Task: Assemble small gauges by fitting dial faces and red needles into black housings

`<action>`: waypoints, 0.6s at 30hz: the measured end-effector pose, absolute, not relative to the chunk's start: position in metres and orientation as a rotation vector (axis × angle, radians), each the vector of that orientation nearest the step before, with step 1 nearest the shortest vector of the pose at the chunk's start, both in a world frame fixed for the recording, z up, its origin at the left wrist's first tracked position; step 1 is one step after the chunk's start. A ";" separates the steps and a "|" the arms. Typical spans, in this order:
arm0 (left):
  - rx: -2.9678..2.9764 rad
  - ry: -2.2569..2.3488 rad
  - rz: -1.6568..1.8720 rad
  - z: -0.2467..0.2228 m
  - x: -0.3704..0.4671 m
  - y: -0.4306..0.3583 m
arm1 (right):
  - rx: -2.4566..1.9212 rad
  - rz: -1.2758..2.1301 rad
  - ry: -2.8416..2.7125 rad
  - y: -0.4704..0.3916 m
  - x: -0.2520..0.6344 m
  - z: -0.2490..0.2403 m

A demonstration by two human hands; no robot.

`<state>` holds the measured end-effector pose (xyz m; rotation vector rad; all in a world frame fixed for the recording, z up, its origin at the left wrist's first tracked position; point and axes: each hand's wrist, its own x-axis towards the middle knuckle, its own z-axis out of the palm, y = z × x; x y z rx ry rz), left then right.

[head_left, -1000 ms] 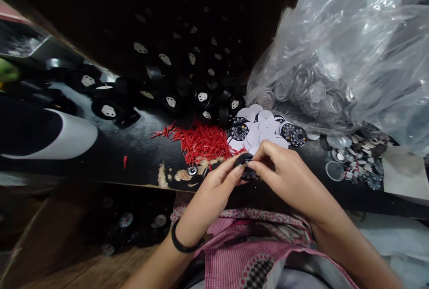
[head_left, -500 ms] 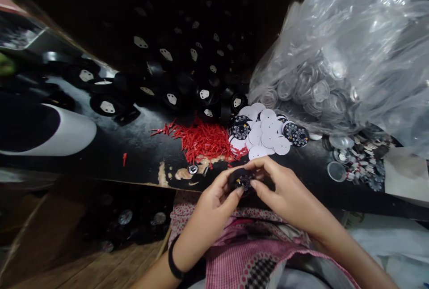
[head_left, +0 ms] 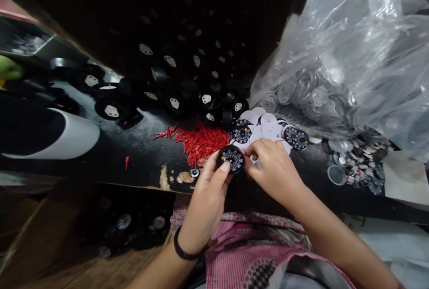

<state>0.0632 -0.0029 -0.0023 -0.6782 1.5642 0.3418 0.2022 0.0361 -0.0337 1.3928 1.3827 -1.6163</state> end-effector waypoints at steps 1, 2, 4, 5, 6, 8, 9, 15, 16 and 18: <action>-0.672 1.570 0.344 -0.003 0.064 -0.002 | 1.430 -1.649 1.382 0.036 0.202 -0.031; -0.669 1.582 0.350 -0.003 0.065 0.000 | 1.462 -1.675 1.372 0.037 0.202 -0.029; -0.671 1.603 0.374 -0.002 0.065 0.003 | 1.512 -1.712 1.331 0.039 0.202 -0.025; -0.677 1.602 0.388 -0.002 0.065 0.005 | 1.537 -1.730 1.311 0.040 0.201 -0.023; -0.685 1.590 0.403 -0.001 0.064 0.007 | 1.568 -1.750 1.296 0.041 0.201 -0.022; -0.693 1.567 0.433 -0.001 0.061 0.009 | 1.657 -1.809 1.265 0.045 0.201 -0.019; -0.686 1.575 0.444 -0.001 0.061 0.010 | 1.703 -1.855 1.239 0.047 0.201 -0.018; -0.521 1.591 0.246 -0.006 0.065 -0.001 | 1.667 -2.009 1.191 0.051 0.199 -0.014; -0.482 1.565 0.225 -0.006 0.066 -0.003 | 1.643 -1.978 1.202 0.051 0.199 -0.014; -0.414 1.527 0.204 -0.005 0.067 -0.004 | 1.610 -1.935 1.200 0.052 0.200 -0.014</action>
